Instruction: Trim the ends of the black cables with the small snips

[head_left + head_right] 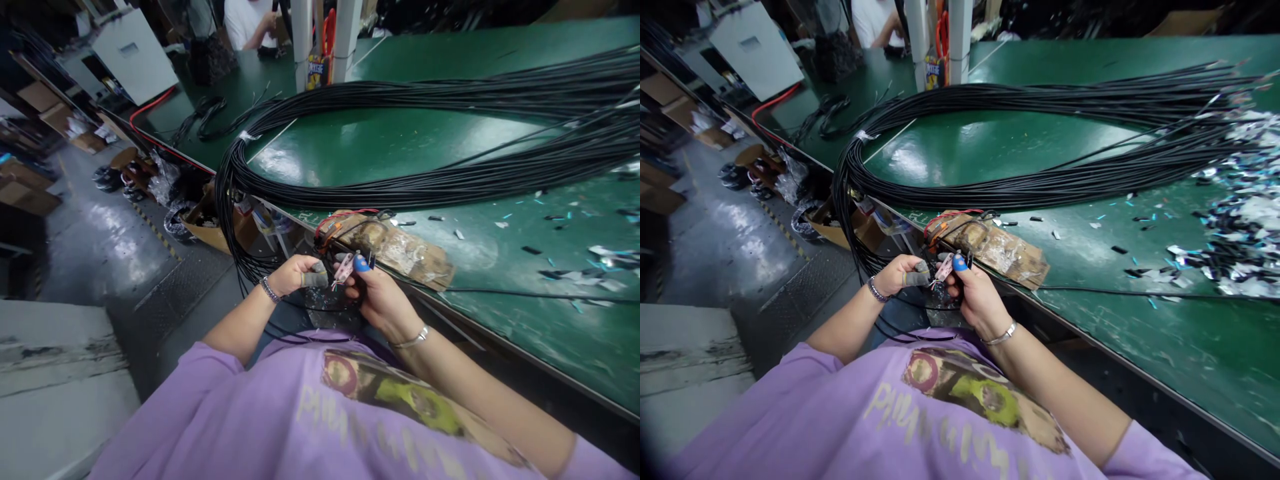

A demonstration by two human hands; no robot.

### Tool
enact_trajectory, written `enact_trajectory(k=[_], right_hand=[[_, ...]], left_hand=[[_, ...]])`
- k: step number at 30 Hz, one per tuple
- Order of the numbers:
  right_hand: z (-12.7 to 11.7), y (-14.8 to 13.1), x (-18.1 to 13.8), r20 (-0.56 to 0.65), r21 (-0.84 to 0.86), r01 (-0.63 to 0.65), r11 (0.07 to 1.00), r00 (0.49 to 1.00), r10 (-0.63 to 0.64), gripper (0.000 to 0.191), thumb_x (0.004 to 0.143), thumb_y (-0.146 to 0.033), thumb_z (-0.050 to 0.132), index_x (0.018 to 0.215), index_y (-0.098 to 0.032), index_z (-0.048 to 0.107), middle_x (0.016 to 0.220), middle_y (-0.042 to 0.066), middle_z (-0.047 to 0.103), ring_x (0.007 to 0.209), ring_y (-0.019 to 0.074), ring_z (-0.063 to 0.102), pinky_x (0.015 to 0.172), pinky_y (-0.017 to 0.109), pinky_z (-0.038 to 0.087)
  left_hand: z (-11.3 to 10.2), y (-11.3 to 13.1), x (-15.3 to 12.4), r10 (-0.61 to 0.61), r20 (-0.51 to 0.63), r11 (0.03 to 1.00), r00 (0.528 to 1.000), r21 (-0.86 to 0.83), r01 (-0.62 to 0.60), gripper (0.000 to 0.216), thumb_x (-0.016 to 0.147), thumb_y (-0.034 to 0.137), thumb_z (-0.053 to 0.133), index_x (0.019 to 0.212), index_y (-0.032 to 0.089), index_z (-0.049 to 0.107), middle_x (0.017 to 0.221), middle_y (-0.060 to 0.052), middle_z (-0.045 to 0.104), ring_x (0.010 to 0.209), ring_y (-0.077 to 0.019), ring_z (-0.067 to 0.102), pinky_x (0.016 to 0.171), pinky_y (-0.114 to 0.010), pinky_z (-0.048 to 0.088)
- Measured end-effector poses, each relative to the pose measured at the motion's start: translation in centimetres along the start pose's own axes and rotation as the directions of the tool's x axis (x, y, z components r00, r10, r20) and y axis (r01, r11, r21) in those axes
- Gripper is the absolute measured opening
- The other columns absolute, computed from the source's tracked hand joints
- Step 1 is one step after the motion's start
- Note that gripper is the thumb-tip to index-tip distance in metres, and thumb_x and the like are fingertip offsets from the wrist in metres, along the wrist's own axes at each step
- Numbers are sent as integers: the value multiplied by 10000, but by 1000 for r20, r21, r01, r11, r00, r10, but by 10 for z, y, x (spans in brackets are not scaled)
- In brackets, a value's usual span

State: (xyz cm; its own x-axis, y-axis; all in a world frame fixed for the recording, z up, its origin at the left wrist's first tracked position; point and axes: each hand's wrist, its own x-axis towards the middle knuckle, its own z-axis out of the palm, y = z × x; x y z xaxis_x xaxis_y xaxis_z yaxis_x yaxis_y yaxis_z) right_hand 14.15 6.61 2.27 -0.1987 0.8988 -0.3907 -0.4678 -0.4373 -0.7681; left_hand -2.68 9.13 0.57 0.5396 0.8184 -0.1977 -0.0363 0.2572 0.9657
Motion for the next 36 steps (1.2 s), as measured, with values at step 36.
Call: enact_trajectory(k=[36], right_hand=[[-25, 30, -27, 81, -206, -171, 963, 978, 191, 333, 646, -461, 686, 615, -190, 493, 503, -52, 436, 418, 59, 290, 388, 202, 224]], left_hand=[[34, -42, -46, 303, -289, 634, 908, 772, 34, 138, 795, 249, 525, 721, 186, 624, 630, -20, 576, 594, -127, 495, 599, -228, 368]])
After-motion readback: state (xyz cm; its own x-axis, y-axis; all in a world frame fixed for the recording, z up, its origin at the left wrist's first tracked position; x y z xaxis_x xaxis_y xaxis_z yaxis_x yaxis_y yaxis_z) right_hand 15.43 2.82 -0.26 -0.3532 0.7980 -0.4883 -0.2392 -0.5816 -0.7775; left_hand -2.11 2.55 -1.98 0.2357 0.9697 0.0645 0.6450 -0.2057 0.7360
